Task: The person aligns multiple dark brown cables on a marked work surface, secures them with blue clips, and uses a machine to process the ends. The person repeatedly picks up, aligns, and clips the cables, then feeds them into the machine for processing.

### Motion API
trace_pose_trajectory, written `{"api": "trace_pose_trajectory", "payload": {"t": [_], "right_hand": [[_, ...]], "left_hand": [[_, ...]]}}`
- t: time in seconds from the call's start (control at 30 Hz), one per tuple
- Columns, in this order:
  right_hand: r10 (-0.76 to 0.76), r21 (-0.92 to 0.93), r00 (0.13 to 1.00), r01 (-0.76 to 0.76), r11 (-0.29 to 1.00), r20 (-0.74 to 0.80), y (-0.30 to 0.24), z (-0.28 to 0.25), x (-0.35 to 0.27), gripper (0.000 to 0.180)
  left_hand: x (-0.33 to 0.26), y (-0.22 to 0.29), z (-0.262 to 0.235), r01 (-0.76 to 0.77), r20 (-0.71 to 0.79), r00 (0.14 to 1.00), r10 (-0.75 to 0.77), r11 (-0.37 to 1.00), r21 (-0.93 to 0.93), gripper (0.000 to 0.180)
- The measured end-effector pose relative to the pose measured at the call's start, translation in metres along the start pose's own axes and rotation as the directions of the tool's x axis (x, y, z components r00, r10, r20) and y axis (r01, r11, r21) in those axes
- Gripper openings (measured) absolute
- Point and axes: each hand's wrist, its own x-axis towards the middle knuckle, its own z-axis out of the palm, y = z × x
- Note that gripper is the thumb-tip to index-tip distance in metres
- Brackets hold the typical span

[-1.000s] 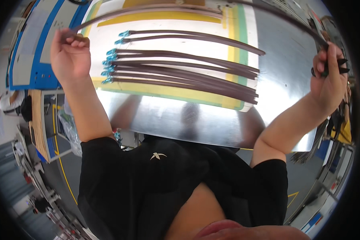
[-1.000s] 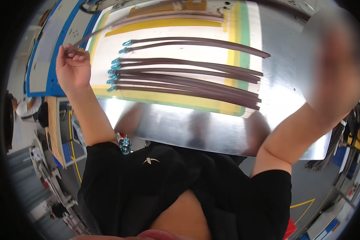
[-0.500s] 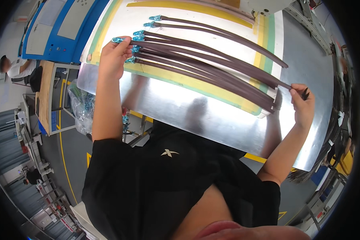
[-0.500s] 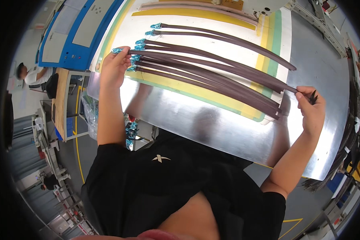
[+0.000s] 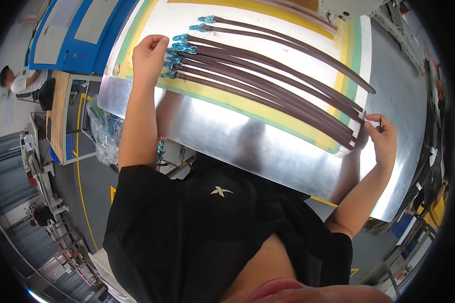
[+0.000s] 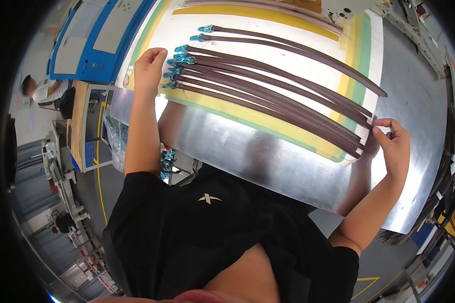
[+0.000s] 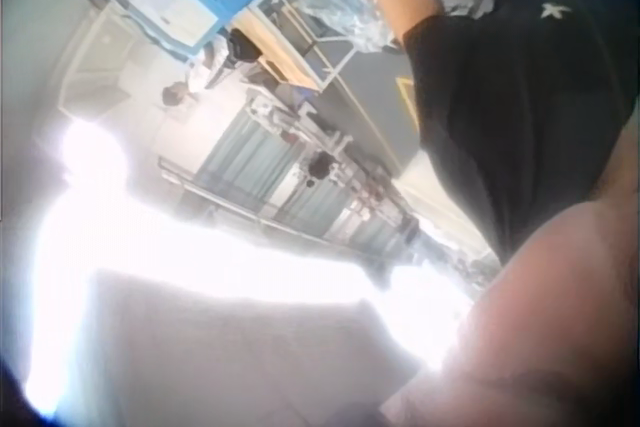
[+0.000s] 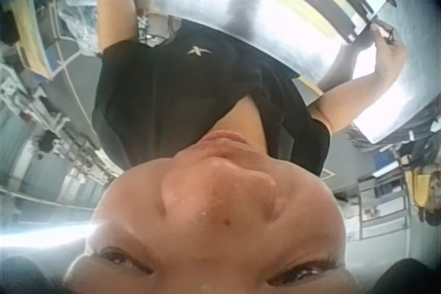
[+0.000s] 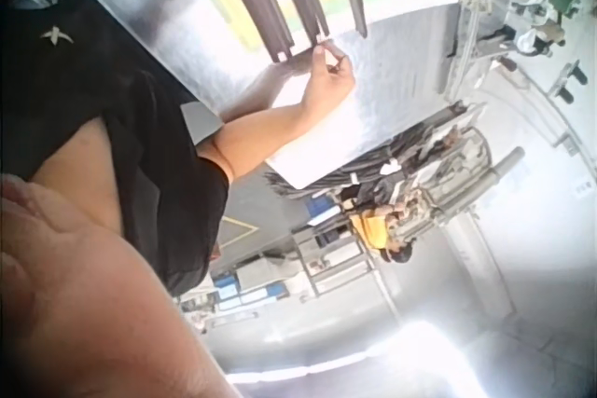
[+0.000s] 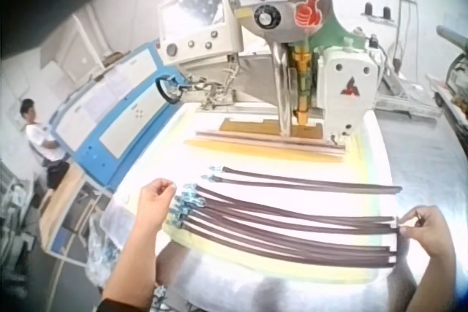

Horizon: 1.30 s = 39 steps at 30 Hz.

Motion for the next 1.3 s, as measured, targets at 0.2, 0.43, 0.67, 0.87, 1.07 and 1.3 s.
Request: {"api": "trace_pose_trajectory", "payload": {"t": [0.2, 0.43, 0.67, 0.87, 1.07, 1.3], "right_hand": [[-0.147, -0.063, 0.989, 0.146, 0.987, -0.020, -0.045, 0.051, -0.012, 0.033], [-0.338, -0.393, 0.929, 0.370, 0.842, 0.151, -0.137, 0.154, -0.010, 0.100], [-0.238, -0.413, 0.936, 0.330, 0.849, 0.259, -0.149, 0.191, 0.012, 0.096], [-0.263, -0.366, 0.925, 0.354, 0.861, 0.275, -0.148, 0.198, 0.024, 0.085], [-0.507, -0.382, 0.862, 0.474, 0.794, 0.016, -0.172, 0.219, 0.064, 0.033], [-0.446, -0.314, 0.870, 0.492, 0.812, 0.208, -0.204, 0.265, 0.169, 0.020]], "left_hand": [[0.028, -0.007, 0.002, -0.233, 0.251, 0.952, 0.177, 0.949, 0.214, 0.031], [0.075, 0.035, 0.049, -0.655, 0.616, 0.649, 0.448, 0.740, 0.153, 0.036], [0.109, 0.048, 0.120, -0.761, 0.847, 0.412, 0.337, 0.637, 0.117, 0.025], [0.121, 0.041, 0.136, -0.804, 0.832, 0.382, 0.403, 0.589, 0.084, 0.020], [0.141, 0.019, 0.125, -0.781, 0.744, 0.356, 0.565, 0.617, -0.095, 0.017], [0.160, 0.003, 0.119, -0.952, 0.374, -0.236, 0.897, -0.137, -0.273, 0.022]]}}
